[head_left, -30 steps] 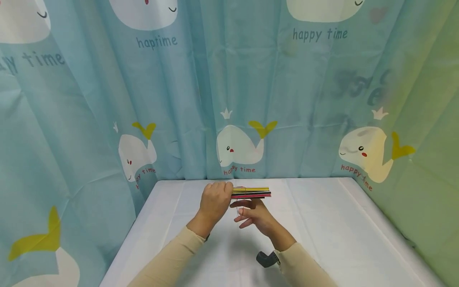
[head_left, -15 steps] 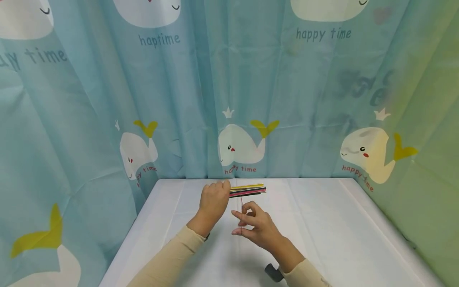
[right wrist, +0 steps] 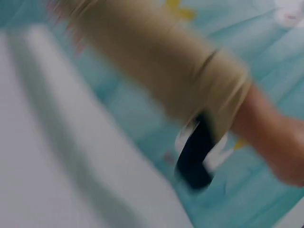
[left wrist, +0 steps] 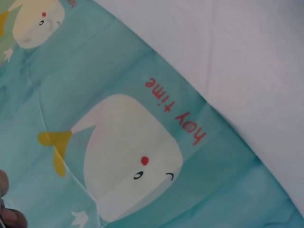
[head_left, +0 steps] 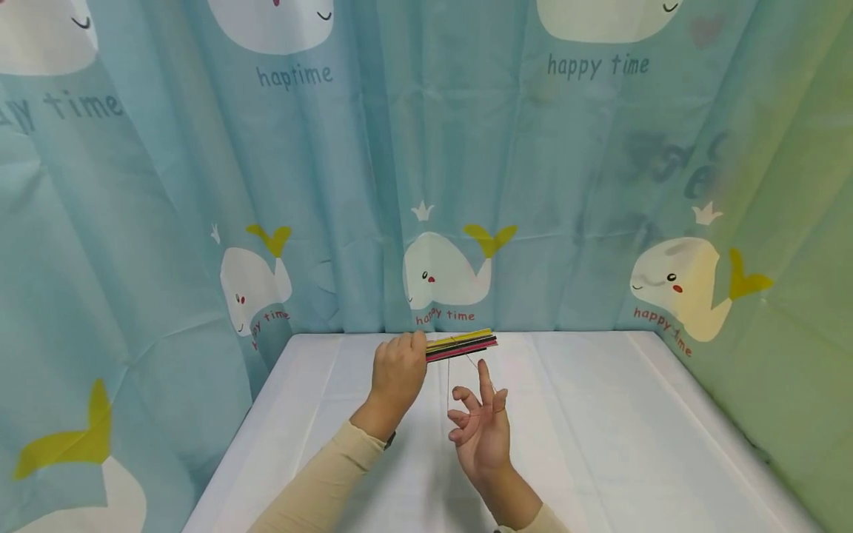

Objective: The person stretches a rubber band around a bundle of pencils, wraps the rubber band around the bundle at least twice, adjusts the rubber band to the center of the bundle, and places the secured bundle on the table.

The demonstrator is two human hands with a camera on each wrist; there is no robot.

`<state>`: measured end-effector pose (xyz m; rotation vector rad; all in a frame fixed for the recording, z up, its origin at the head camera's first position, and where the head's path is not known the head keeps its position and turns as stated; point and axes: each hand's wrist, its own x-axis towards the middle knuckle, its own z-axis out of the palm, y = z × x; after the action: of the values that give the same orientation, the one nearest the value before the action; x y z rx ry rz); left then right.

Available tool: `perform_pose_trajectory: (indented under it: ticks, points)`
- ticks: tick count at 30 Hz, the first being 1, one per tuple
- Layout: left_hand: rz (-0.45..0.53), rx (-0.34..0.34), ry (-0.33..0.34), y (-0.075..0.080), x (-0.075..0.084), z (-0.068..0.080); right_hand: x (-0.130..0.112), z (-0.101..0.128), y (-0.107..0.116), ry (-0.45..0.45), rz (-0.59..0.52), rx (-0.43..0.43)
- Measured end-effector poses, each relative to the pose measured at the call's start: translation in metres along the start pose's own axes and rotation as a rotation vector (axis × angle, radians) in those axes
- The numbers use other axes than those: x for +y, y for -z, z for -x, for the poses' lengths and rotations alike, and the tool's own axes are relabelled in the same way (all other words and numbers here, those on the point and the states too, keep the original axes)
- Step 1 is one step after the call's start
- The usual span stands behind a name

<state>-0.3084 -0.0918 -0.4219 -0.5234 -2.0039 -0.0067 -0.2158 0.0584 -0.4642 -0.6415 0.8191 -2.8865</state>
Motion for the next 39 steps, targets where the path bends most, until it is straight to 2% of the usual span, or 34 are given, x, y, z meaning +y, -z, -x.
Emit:
perform_pose_trajectory:
  ticks: [2, 4, 8, 11, 13, 15, 17, 18, 20, 22, 23, 25, 27, 29, 31, 36, 39]
  points:
    - [0.008, 0.035, -0.017, 0.000, -0.001, 0.001, -0.007, -0.003, -0.001, -0.054, -0.099, 0.016]
    - [0.011, 0.073, -0.052, 0.001, -0.003, 0.002, -0.017, -0.008, 0.004, -0.108, -0.132, 0.021]
    - [0.029, 0.113, -0.144, 0.002, -0.010, 0.006, -0.042, -0.019, 0.019, -0.180, -0.019, -0.027]
    - [0.057, 0.107, -0.210, 0.001, -0.016, 0.011, -0.060, -0.026, 0.027, -0.285, 0.118, -0.082]
    - [0.080, 0.090, -0.258, 0.002, -0.019, 0.013, -0.070, -0.030, 0.030, -0.379, 0.259, -0.094]
    - [0.100, 0.069, -0.309, 0.002, -0.020, 0.015, -0.077, -0.034, 0.031, -0.458, 0.456, -0.071]
    - [0.114, 0.044, -0.353, 0.002, -0.020, 0.016, -0.079, -0.037, 0.027, -0.486, 0.729, -0.034]
    - [0.117, 0.029, -0.368, 0.002, -0.019, 0.017, -0.078, -0.038, 0.024, -0.475, 0.878, -0.015]
    - [0.121, 0.009, -0.365, 0.002, -0.017, 0.019, -0.074, -0.038, 0.016, -0.398, 1.146, 0.037]
    - [0.130, 0.010, -0.335, 0.001, -0.015, 0.020, -0.067, -0.036, 0.007, -0.262, 1.314, 0.098]
    - [0.134, 0.017, -0.315, 0.000, -0.013, 0.020, -0.063, -0.035, 0.003, -0.183, 1.342, 0.129]
    - [0.144, 0.043, -0.281, -0.001, -0.010, 0.021, -0.056, -0.032, -0.002, -0.035, 1.309, 0.180]
    - [0.148, 0.068, -0.262, -0.002, -0.007, 0.021, -0.051, -0.030, -0.002, 0.074, 1.200, 0.192]
    - [0.148, 0.084, -0.252, -0.002, -0.004, 0.022, -0.048, -0.028, 0.000, 0.138, 1.100, 0.186]
    - [0.149, 0.077, -0.242, -0.001, -0.003, 0.023, -0.046, -0.028, 0.002, 0.191, 1.072, 0.169]
    - [0.186, 0.013, -0.197, 0.001, -0.002, 0.023, -0.049, -0.030, 0.003, 0.252, 1.174, 0.167]
    - [0.205, 0.013, -0.148, 0.001, -0.005, 0.023, -0.052, -0.031, 0.001, 0.208, 1.171, 0.198]
